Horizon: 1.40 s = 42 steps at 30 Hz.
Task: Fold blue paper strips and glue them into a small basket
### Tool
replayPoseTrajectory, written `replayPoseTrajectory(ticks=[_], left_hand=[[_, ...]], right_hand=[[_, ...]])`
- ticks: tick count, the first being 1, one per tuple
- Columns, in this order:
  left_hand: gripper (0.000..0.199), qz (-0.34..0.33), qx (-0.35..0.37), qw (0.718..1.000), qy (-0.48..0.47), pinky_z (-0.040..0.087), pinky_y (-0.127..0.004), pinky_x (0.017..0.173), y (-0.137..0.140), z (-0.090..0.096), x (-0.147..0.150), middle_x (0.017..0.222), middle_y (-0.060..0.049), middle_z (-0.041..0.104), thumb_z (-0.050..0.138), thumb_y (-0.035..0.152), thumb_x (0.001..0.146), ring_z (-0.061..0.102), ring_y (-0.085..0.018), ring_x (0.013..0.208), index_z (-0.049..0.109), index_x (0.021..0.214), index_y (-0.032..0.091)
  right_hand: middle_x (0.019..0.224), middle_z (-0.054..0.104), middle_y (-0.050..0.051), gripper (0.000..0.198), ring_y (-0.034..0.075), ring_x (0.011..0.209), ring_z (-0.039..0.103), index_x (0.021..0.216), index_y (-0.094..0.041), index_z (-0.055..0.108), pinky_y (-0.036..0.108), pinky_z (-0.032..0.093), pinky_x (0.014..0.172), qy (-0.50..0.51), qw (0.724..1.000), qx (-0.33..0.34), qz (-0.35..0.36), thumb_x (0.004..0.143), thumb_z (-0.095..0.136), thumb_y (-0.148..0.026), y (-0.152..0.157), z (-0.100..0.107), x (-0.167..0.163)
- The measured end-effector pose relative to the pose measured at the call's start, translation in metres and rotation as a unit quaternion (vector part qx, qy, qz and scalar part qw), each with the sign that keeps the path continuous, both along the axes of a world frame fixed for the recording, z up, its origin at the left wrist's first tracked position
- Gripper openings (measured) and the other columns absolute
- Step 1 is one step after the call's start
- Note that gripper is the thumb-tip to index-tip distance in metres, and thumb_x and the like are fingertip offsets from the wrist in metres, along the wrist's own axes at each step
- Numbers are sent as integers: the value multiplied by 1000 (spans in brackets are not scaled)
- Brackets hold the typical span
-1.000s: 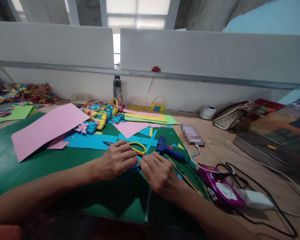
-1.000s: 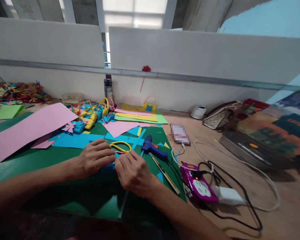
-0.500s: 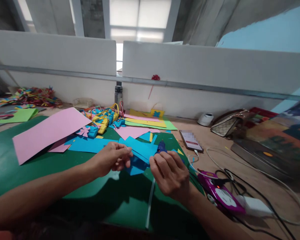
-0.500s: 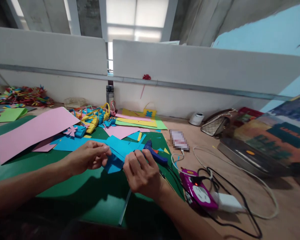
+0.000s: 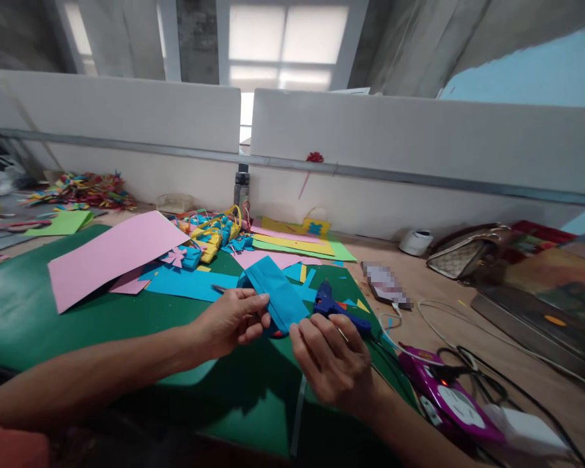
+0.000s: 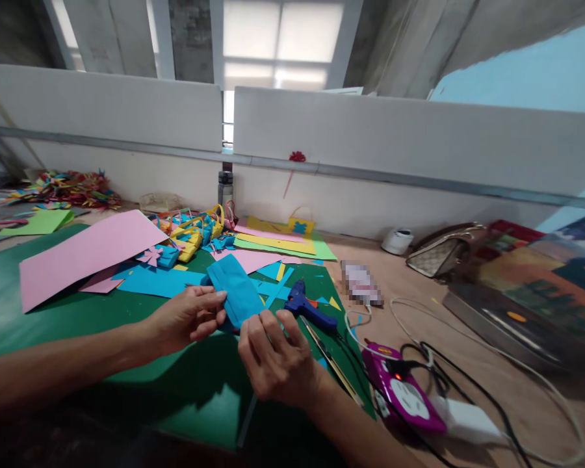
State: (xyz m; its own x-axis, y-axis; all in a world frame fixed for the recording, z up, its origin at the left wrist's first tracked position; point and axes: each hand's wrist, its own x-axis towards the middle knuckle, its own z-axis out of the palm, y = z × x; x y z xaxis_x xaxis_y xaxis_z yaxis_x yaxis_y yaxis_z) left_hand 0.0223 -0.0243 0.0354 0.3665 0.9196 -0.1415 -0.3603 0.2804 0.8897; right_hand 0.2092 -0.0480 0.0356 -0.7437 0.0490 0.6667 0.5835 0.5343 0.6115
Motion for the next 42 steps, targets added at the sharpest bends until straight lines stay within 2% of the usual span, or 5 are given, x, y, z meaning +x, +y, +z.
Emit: replayPoseTrajectory(ticks=[11,18,23,29,42], left_hand=[[43,-37,137,970,199,22,-19,34,3,5,-8,49,1,53,47,49,82,38,-5,33,58,64,12],[18,97,670,593,436,42,-27,65,10,8,-25,81,-7,66,51,25,87,55,-15,71,66,88,17],[16,-11,703,504,501,40,-30,72,20,4,-27,101,-5,65,53,20,86,56,-17,83,64,98,24],[21,-57,718,517,462,40,-28,66,22,7,-26,93,-7,68,47,21,89,57,-16,74,66,82,18],[18,-58,615,724,308,50,-27,70,26,-7,-25,88,-10,67,50,18,85,63,-16,81,67,87,15]], right_hand=[[75,66,8,23,21,80,57,80,-13,65,40,40,81,13,1000,-23,-15,82,43,-8,5,0,3],[68,62,6,17,19,73,55,74,-13,63,41,41,81,46,994,-102,-11,79,49,-5,12,-2,1],[70,62,6,17,19,76,54,76,-14,62,42,40,86,48,989,-136,17,80,48,-6,8,-4,-2],[70,62,4,17,16,75,56,76,-16,60,40,39,89,69,974,-209,58,81,48,-6,3,-7,-7],[78,65,2,15,16,77,61,80,-20,56,36,43,79,215,898,-371,97,79,50,-5,3,-2,-11]])
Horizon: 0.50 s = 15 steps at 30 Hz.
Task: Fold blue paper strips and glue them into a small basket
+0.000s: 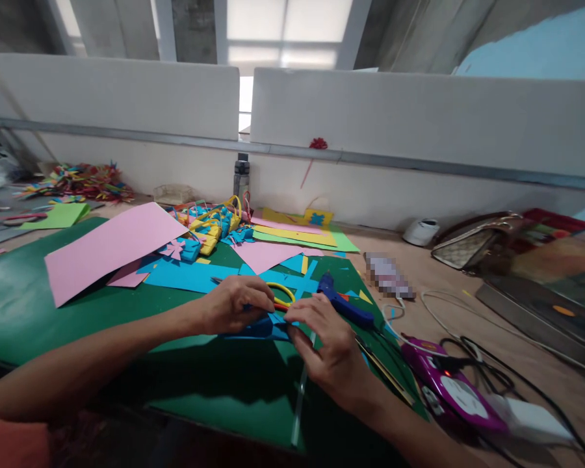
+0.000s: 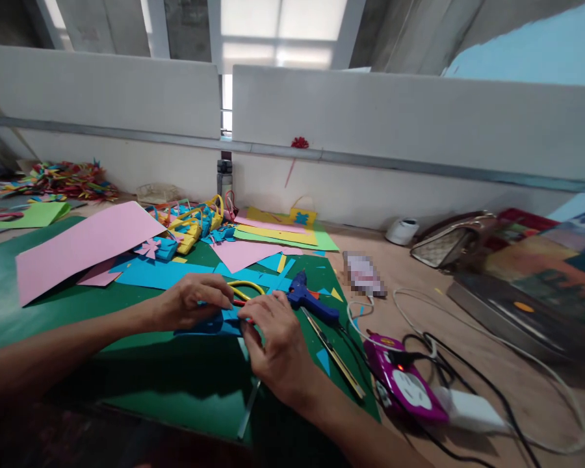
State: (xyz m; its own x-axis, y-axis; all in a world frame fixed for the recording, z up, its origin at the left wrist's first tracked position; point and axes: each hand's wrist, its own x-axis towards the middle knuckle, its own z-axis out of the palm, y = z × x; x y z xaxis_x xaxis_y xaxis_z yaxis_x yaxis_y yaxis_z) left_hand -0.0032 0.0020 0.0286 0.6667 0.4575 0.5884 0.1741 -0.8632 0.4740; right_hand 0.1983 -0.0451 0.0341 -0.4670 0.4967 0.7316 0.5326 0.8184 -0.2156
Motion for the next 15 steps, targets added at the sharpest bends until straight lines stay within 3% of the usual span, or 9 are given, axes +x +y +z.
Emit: replayPoseTrajectory(ticks=[6,11,15], left_hand=[[18,14,-41,999,3,51,-27,72,-5,-1,3,91,-11,67,50,16,83,64,-17,84,67,88,15],[18,20,-10,1000,-12,50,-27,69,-7,-5,6,86,-11,68,49,21,86,64,-17,80,67,85,15],[18,26,15,999,-10,50,-28,69,-6,-7,7,84,-11,69,49,19,86,63,-17,79,66,84,15]], right_hand=[[79,66,-1,17,14,75,62,76,-21,56,29,46,72,32,994,-95,-37,75,50,-5,-2,-1,-1],[71,65,-4,16,12,69,61,71,-21,56,26,46,66,44,993,-106,-37,73,54,-4,-2,-2,-1],[72,66,-2,13,13,69,61,72,-20,55,30,43,73,46,996,-74,-28,76,58,-9,-1,-5,0]])
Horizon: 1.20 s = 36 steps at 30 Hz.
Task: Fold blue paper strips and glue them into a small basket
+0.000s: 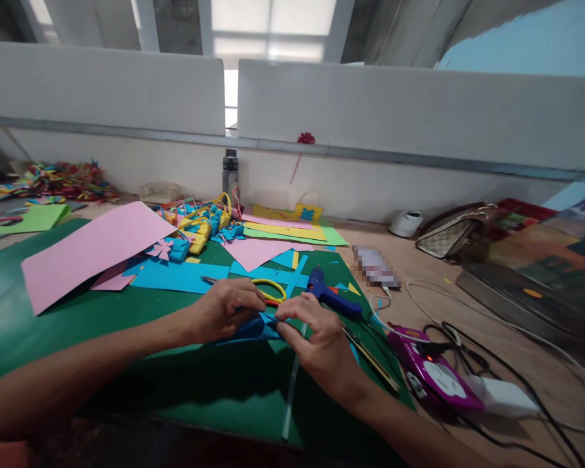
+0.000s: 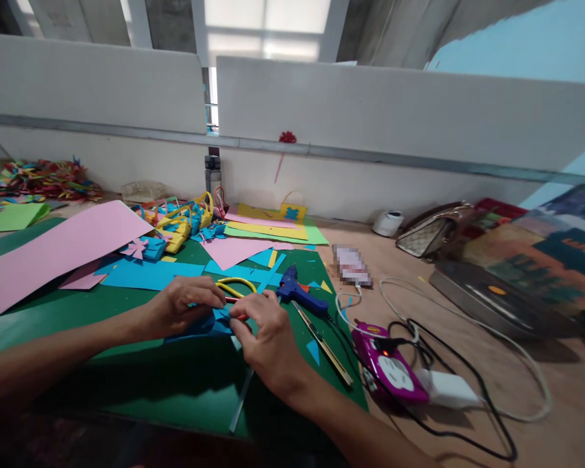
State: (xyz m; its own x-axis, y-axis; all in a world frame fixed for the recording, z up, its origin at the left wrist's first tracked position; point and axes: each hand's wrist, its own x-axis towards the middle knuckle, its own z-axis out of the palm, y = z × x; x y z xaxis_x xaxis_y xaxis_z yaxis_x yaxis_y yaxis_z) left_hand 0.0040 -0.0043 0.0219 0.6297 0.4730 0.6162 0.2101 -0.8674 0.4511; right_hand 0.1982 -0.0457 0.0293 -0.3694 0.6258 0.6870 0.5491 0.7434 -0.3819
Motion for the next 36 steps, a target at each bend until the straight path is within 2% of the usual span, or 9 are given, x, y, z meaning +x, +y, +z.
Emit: replayPoseTrajectory(ticks=[6,8,11,15,19,22,27,31,36], left_hand=[[16,-2,-6,1000,0,50,-29,70,0,1,-1,86,-11,69,50,19,86,63,-17,80,65,86,14],[15,-1,-10,1000,5,50,-30,71,0,1,-1,85,-11,69,50,19,86,63,-17,80,65,87,14],[16,-2,-12,1000,14,49,-29,69,-1,1,0,84,-10,69,49,18,86,62,-17,79,65,87,14],[18,-4,-7,1000,13,47,-27,64,-3,2,1,78,-8,68,47,16,86,61,-15,73,65,86,15],[17,-8,-16,1000,11,47,-25,65,-5,3,1,80,-7,67,47,13,84,61,-14,75,65,85,15],[18,1,-10,1000,17,46,-23,64,-7,4,2,79,-6,66,47,8,81,60,-13,74,64,85,14],[18,9,9,1000,23,45,-22,65,-8,3,4,79,-6,65,47,10,83,59,-13,73,63,88,14],[19,-2,38,999,24,45,-23,64,-7,2,5,76,-7,65,45,14,87,59,-14,71,64,82,14],[21,-6,44,999,17,47,-23,66,-7,2,3,84,-8,66,43,15,89,61,-14,77,64,84,14]], right_hand=[[76,68,3,7,16,72,62,82,-17,57,40,38,88,-52,988,142,-9,84,53,-11,2,-1,1],[76,68,4,8,16,73,62,83,-17,57,41,37,89,-64,984,168,-7,83,53,-10,2,0,1],[77,67,2,10,15,74,61,81,-18,56,39,38,89,-51,991,124,17,85,51,-10,1,1,2],[77,66,1,12,14,74,61,80,-19,56,32,43,79,0,999,2,39,86,48,-14,0,1,2],[81,66,2,14,15,77,61,82,-20,59,27,45,69,26,991,-124,37,87,46,-18,-1,4,2],[81,67,2,15,15,76,61,81,-20,60,26,45,70,26,983,-180,33,86,46,-20,-1,7,2],[78,65,1,15,15,75,61,77,-20,60,26,44,70,34,980,-196,22,85,47,-22,-2,8,2],[77,65,2,14,15,74,60,77,-20,60,26,44,71,33,981,-192,15,84,48,-22,-2,7,1],[76,64,1,13,14,72,59,77,-19,58,25,44,69,34,983,-180,15,84,47,-21,-1,6,0]])
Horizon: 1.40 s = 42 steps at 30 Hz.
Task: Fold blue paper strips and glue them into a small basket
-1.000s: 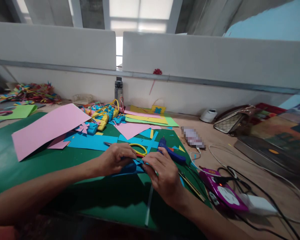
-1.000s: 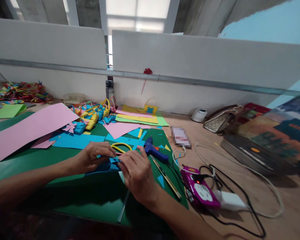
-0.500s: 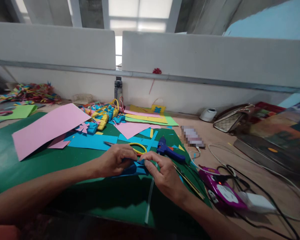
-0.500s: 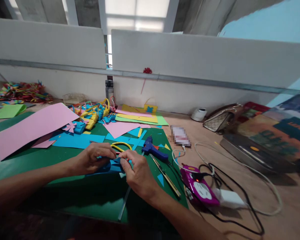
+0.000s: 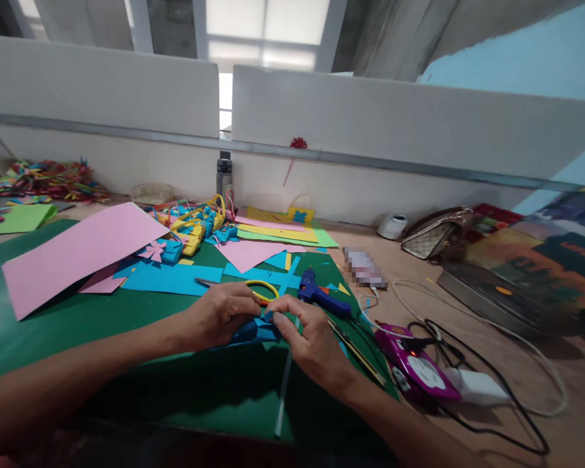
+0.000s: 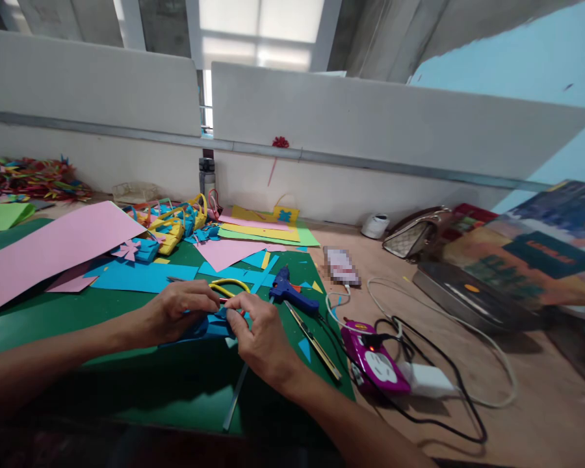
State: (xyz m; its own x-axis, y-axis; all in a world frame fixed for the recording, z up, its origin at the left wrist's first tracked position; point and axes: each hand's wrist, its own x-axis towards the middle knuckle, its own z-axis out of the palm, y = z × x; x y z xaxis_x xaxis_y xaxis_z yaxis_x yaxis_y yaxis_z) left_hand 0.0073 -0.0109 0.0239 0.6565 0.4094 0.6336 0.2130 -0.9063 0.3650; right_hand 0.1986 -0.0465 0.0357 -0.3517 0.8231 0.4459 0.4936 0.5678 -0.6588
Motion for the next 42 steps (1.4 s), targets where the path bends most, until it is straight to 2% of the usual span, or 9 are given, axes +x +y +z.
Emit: replayPoseTrajectory(ticks=[8,11,16,19,22,24,34,39,42], left_hand=[[22,39,-6,999,6,45,-20,61,0,1,-3,80,-6,63,44,13,86,59,-12,71,66,83,15],[24,57,-21,998,2,46,-21,63,4,3,-6,81,-6,63,43,12,86,60,-12,72,67,84,15],[20,73,-22,996,-34,47,-21,62,14,7,-13,80,-8,64,46,11,82,60,-13,71,66,84,13],[20,68,-20,996,-47,47,-22,63,18,9,-15,81,-8,64,47,10,80,61,-14,71,66,83,12],[19,67,-27,996,-57,47,-22,62,19,10,-16,79,-8,64,47,9,80,60,-13,69,67,81,12],[19,67,-34,995,-65,47,-21,62,19,9,-16,78,-7,64,48,9,80,60,-13,69,67,81,13],[20,88,-65,987,-118,47,-22,62,30,4,-21,76,-7,65,49,6,74,61,-14,68,68,80,11],[20,114,-112,977,-142,46,-21,62,34,3,-22,73,-5,66,51,4,70,60,-13,67,68,74,12],[18,126,-149,970,-146,44,-20,60,33,6,-22,70,-4,66,52,5,70,59,-13,65,68,71,11]], right_hand=[[76,63,1,15,13,70,60,79,-19,57,23,45,67,-22,999,36,-1,86,44,-20,1,-1,-1],[77,64,1,20,13,71,61,81,-21,56,22,47,67,-114,988,80,-64,90,39,-22,8,6,4],[98,66,13,17,26,95,59,93,-19,59,39,43,86,-250,946,127,-164,87,44,-22,28,23,33],[92,65,22,15,38,94,58,86,-11,62,54,38,84,-320,918,119,-203,79,49,-14,43,20,55],[98,64,21,22,34,94,60,96,-12,61,43,42,75,-525,817,17,-236,83,44,-13,58,9,72],[91,68,15,25,29,85,64,101,-15,60,34,43,67,-545,810,-14,-215,80,48,-11,66,1,79],[98,65,16,44,23,82,63,114,-10,51,28,41,60,-515,829,27,-216,73,41,-2,76,-6,83],[68,65,4,22,22,58,61,94,-19,59,29,41,48,-296,922,88,-233,80,49,-32,69,20,81],[46,55,-1,28,18,39,52,74,-22,60,27,37,36,-182,954,47,-234,80,50,-47,53,24,68]])
